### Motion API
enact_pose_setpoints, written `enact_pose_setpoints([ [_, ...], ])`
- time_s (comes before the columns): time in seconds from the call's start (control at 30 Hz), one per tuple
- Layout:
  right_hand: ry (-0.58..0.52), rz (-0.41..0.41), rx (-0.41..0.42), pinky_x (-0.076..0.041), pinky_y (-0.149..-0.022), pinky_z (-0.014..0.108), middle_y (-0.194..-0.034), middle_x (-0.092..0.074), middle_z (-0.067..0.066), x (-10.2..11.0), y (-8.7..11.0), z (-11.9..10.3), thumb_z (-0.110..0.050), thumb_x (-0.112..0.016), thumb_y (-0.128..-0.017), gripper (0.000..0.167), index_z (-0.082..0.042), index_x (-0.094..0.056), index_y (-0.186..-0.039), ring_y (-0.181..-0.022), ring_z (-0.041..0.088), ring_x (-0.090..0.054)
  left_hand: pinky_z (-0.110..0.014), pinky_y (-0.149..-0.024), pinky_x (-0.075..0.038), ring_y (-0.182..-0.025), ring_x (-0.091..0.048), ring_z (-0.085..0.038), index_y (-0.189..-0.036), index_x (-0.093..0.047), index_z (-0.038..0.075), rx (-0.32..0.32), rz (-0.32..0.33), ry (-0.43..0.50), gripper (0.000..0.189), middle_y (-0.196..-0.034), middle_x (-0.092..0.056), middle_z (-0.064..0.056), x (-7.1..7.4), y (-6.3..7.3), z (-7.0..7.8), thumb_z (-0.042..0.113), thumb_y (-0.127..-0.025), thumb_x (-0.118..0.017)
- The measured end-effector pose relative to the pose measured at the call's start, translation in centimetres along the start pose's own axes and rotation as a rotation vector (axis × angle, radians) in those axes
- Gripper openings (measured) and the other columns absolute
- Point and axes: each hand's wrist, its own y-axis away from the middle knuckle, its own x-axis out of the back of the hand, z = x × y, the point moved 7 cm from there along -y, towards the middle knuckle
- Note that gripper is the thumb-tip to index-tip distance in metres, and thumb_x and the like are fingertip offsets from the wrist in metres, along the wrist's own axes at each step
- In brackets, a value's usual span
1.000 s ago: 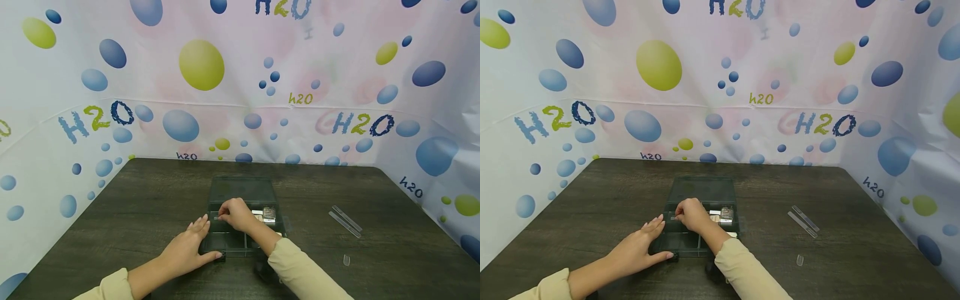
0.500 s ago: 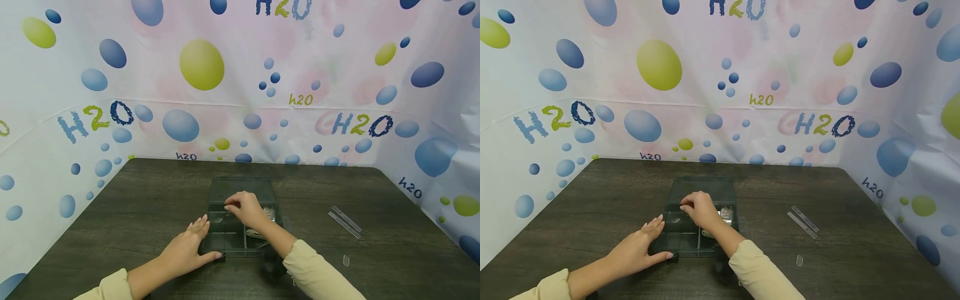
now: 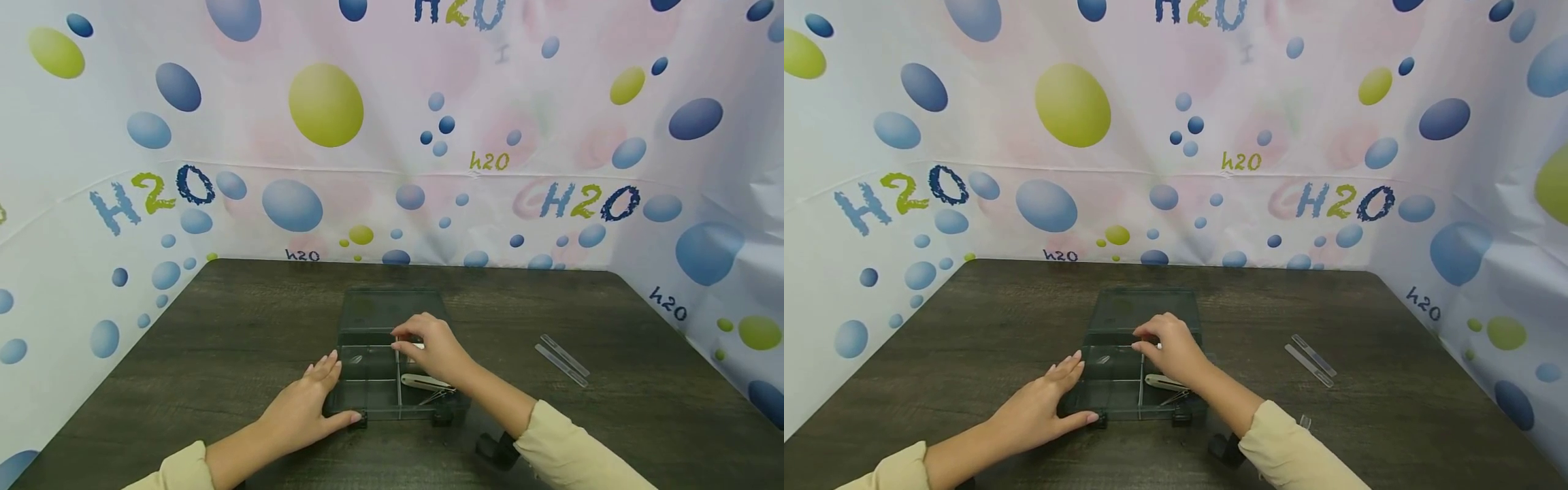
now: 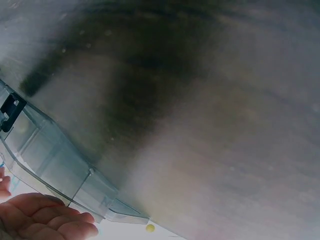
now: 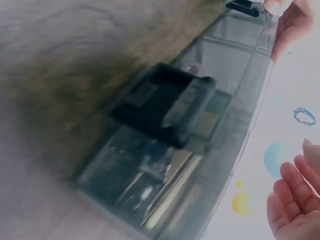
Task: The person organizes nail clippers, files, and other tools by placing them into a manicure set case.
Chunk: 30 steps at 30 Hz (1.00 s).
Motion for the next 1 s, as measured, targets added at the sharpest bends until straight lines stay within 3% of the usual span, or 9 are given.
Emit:
enact_pose_setpoints([
  [0.43,0.001,-0.009,-0.027,-0.052,-0.074,0.032,-0.099,-0.068,0.007,2.3,3.7,1.4,-0.014,-0.065,-0.086,0.020,-0.003,-0.069,-0.102,-0.089,0.020,-0.059,-0.054,-0.097,-0.043,-0.129,-0.041,-0.041,-0.130,-0.048,-0.010,-0.017,0.016,-0.008,0.084,-0.143,-0.037,-0.026,0.0,0.0,0.0,0.053,-0.077,-0.067],
  [0.8,0.062,0.065,-0.035,-0.051,-0.064,0.029,-0.095,-0.068,0.003,4.8,7.0,3.1,-0.009,-0.071,-0.079,0.020,-0.005,-0.070,-0.098,-0.084,0.018,-0.059,-0.055,-0.095,-0.044,-0.128,-0.042,-0.042,-0.130,-0.048,-0.010,-0.011,0.011,-0.016,0.083,-0.143,-0.036,-0.026,0.0,0.0,0.1,0.052,-0.078,-0.067],
  [1.0,0.149,0.100,-0.059,-0.053,-0.066,0.028,-0.094,-0.068,-0.003,6.0,9.1,4.3,-0.011,-0.074,-0.076,0.019,-0.009,-0.070,-0.095,-0.084,0.013,-0.060,-0.056,-0.094,-0.044,-0.128,-0.041,-0.042,-0.130,-0.047,-0.009,-0.007,0.001,-0.003,0.083,-0.143,-0.036,-0.026,-0.1,0.0,-0.1,0.051,-0.077,-0.068],
])
